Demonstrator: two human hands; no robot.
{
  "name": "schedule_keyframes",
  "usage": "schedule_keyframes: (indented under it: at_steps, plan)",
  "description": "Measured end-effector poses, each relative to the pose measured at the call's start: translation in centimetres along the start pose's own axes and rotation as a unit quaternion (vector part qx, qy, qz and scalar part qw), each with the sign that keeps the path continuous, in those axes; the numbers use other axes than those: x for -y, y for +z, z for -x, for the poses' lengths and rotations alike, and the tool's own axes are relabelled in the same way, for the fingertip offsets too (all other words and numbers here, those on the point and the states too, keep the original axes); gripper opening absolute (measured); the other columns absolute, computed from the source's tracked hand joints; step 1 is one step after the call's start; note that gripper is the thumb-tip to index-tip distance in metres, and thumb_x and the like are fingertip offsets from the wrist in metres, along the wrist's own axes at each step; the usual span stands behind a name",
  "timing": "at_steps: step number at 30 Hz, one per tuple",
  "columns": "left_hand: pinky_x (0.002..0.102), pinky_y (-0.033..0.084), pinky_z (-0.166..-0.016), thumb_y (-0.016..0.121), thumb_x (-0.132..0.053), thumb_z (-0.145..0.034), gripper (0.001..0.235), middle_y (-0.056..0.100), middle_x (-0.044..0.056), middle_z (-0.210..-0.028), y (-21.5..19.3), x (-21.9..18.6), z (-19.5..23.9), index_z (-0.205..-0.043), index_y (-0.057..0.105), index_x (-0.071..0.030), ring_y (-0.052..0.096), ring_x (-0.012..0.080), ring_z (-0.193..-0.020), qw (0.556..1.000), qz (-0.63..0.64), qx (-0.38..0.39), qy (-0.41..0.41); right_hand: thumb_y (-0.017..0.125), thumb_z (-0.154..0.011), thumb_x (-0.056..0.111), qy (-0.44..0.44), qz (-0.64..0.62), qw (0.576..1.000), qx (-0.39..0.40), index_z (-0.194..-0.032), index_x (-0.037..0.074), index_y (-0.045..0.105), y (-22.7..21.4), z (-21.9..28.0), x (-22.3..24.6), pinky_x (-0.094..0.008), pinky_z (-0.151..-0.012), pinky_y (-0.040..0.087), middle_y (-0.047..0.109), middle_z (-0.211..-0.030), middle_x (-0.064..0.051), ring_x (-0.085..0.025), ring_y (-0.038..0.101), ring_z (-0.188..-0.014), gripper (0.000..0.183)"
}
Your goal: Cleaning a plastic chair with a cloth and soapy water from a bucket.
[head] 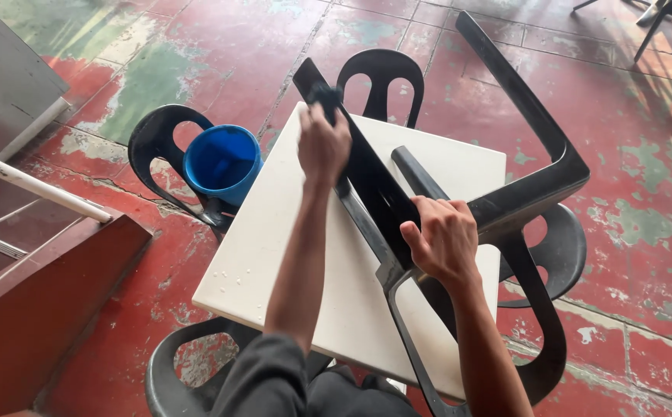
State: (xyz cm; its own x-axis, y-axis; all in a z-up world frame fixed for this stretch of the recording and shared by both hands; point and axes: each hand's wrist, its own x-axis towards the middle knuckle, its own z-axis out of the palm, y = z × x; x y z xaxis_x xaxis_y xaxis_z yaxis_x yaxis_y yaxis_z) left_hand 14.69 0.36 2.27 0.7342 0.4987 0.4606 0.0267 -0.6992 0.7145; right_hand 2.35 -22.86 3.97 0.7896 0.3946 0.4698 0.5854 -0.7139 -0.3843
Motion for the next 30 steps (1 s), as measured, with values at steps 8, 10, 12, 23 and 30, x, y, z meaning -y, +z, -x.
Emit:
schedule_keyframes:
  at_steps: [8,10,12,23,30]
  plan:
    - [0.044,0.058,-0.076,0.068,-0.03,-0.092,0.047,0.061,0.023,-0.114,-6.8,-4.9,16.7,-0.123,0.061,0.005,0.068,0.0386,-0.095,0.972,0.043,0.061,0.223,0.005,-0.1,0.076,-0.03,-0.015,0.999,-0.024,-0.105,-0.007,0.071,0.1,0.2,-0.2,-0.047,-0.092,0.045,0.071,-0.085,-0.02,-0.037,0.069,-0.086,0.106]
    - [0.044,0.057,-0.073,0.068,-0.027,-0.091,0.041,0.063,0.018,-0.112,-6.2,-2.9,13.7,-0.121,0.064,0.0,0.069,0.0378,-0.094,0.974,0.048,0.087,0.205,0.004,-0.098,0.076,-0.027,-0.011,0.999,-0.018,-0.107,-0.008,0.07,0.1,0.4,0.2,-0.046,-0.094,0.045,0.071,-0.084,-0.019,-0.036,0.069,-0.084,0.107]
    - [0.045,0.058,-0.08,0.064,-0.025,-0.102,0.028,0.063,0.017,-0.11,-3.5,0.0,8.5,-0.12,0.064,-0.004,0.068,0.0359,-0.099,0.992,-0.003,0.059,0.115,0.006,-0.102,0.075,-0.032,-0.037,0.999,-0.023,-0.106,-0.009,0.07,-0.7,-0.6,1.1,-0.047,-0.092,0.045,0.071,-0.087,-0.021,-0.038,0.069,-0.087,0.105]
    - [0.041,0.058,-0.088,0.063,-0.018,-0.101,0.029,0.063,0.018,-0.116,-0.2,-0.3,8.3,-0.125,0.062,-0.002,0.067,0.0327,-0.108,0.984,0.134,-0.097,0.062,0.001,-0.103,0.074,-0.035,-0.027,0.997,-0.069,-0.114,-0.008,0.071,-0.4,0.5,0.0,-0.046,-0.093,0.046,0.072,-0.092,-0.019,-0.035,0.068,-0.084,0.108]
    - [0.049,0.046,-0.105,0.064,-0.014,-0.097,0.045,0.049,0.029,-0.135,-0.7,1.4,26.2,-0.133,0.043,0.005,0.053,0.041,-0.124,0.948,0.252,-0.062,0.182,-0.001,-0.106,0.069,-0.025,-0.061,0.991,-0.114,-0.115,-0.003,0.074,0.0,0.9,0.4,-0.044,-0.096,0.048,0.075,-0.097,-0.017,-0.033,0.072,-0.091,0.105]
